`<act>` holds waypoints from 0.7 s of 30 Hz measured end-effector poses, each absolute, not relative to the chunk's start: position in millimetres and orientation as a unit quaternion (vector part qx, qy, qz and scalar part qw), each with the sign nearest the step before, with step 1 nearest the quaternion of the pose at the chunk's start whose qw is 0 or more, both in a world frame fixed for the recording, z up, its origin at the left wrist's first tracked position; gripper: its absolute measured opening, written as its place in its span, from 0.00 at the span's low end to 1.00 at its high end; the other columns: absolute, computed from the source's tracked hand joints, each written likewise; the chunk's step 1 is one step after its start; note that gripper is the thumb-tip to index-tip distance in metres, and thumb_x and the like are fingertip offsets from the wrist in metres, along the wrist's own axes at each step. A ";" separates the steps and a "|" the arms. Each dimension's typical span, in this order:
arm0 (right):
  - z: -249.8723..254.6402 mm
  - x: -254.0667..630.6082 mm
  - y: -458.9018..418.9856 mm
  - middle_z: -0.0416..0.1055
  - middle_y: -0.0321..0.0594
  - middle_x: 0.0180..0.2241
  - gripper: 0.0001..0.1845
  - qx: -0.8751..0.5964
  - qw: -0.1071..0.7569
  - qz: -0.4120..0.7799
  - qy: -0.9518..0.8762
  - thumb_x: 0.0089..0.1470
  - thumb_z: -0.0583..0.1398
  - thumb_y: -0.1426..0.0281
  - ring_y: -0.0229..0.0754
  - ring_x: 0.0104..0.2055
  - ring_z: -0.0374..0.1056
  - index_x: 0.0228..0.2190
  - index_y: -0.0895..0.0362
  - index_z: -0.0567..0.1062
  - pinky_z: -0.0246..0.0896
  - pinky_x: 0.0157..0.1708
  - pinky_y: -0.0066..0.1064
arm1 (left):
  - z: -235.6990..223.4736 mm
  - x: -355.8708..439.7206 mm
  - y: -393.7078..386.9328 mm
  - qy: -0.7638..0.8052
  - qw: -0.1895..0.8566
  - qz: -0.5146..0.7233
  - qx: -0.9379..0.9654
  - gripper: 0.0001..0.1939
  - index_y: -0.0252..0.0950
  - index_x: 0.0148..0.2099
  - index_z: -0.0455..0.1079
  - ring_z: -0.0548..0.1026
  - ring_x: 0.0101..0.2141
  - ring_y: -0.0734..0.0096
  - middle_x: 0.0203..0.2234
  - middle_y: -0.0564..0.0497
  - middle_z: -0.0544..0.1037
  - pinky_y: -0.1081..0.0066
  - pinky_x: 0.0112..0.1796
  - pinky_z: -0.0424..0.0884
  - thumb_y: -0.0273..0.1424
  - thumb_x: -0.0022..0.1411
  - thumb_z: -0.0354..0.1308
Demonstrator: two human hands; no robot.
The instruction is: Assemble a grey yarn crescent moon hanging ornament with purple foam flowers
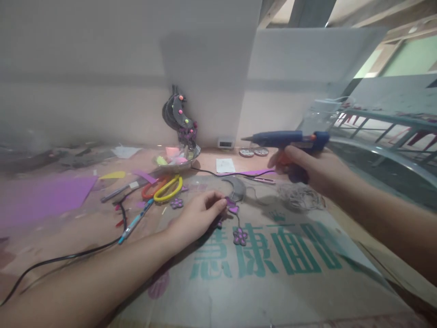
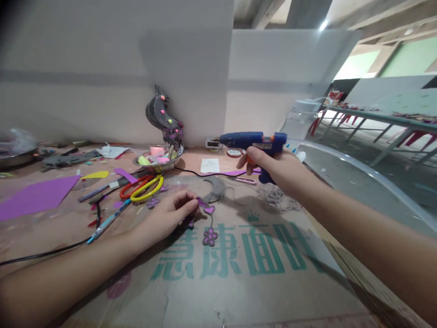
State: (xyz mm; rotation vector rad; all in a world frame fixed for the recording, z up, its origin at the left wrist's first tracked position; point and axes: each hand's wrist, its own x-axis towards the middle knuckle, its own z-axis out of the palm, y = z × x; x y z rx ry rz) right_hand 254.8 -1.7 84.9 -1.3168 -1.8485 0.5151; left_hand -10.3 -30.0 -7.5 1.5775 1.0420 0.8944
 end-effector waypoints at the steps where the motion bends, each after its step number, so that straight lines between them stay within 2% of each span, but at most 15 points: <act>1: 89.1 252.2 9.2 0.78 0.43 0.36 0.27 -0.525 0.380 0.203 -0.734 0.58 0.54 0.47 0.43 0.34 0.73 0.34 0.56 0.80 0.64 0.26 0.28 | -7.1 -10.2 -30.2 0.433 0.500 0.370 0.653 0.12 0.35 0.37 0.66 0.70 0.27 0.73 0.28 0.52 0.75 0.74 0.29 0.64 0.40 0.65 0.53; 3: 91.6 247.2 35.0 0.78 0.42 0.36 0.23 -0.534 0.340 0.184 -0.752 0.57 0.58 0.51 0.42 0.34 0.72 0.38 0.56 0.80 0.65 0.30 0.29 | -6.8 -10.5 -30.5 0.436 0.496 0.368 0.655 0.12 0.35 0.38 0.66 0.71 0.27 0.73 0.28 0.52 0.76 0.74 0.29 0.65 0.40 0.65 0.53; 5: 85.7 243.1 63.7 0.78 0.42 0.35 0.22 -0.546 0.318 0.157 -0.759 0.54 0.61 0.52 0.43 0.34 0.71 0.41 0.56 0.79 0.65 0.31 0.30 | -7.2 -11.1 -30.3 0.442 0.492 0.364 0.656 0.13 0.35 0.39 0.67 0.71 0.27 0.73 0.28 0.52 0.76 0.74 0.30 0.65 0.41 0.65 0.53; 9: 57.9 237.3 112.9 0.78 0.42 0.37 0.21 -0.603 0.287 0.139 -0.731 0.53 0.63 0.56 0.44 0.39 0.71 0.43 0.58 0.79 0.64 0.40 0.31 | -10.1 -12.3 -28.4 0.446 0.479 0.363 0.664 0.14 0.35 0.40 0.68 0.71 0.29 0.73 0.29 0.52 0.76 0.74 0.31 0.65 0.42 0.65 0.53; 12: 36.6 234.1 132.4 0.78 0.47 0.35 0.20 -0.622 0.264 0.145 -0.722 0.55 0.61 0.57 0.45 0.36 0.72 0.39 0.62 0.79 0.65 0.38 0.32 | -12.3 -12.7 -27.1 0.442 0.483 0.366 0.661 0.15 0.34 0.40 0.68 0.70 0.27 0.73 0.29 0.51 0.77 0.74 0.29 0.64 0.42 0.65 0.53; 15: 23.3 232.5 139.9 0.79 0.48 0.34 0.19 -0.614 0.240 0.155 -0.735 0.57 0.60 0.59 0.44 0.34 0.72 0.38 0.62 0.79 0.65 0.37 0.32 | -12.7 -12.8 -27.1 0.439 0.485 0.367 0.662 0.14 0.34 0.40 0.68 0.69 0.26 0.74 0.30 0.51 0.77 0.74 0.28 0.63 0.41 0.65 0.53; 21: 25.9 244.1 138.6 0.79 0.46 0.40 0.21 -0.598 0.199 0.127 -0.766 0.55 0.61 0.57 0.45 0.40 0.73 0.42 0.59 0.78 0.63 0.40 0.29 | -7.3 -11.5 -29.1 0.452 0.479 0.362 0.659 0.14 0.35 0.39 0.68 0.71 0.27 0.73 0.30 0.51 0.77 0.74 0.29 0.64 0.42 0.65 0.53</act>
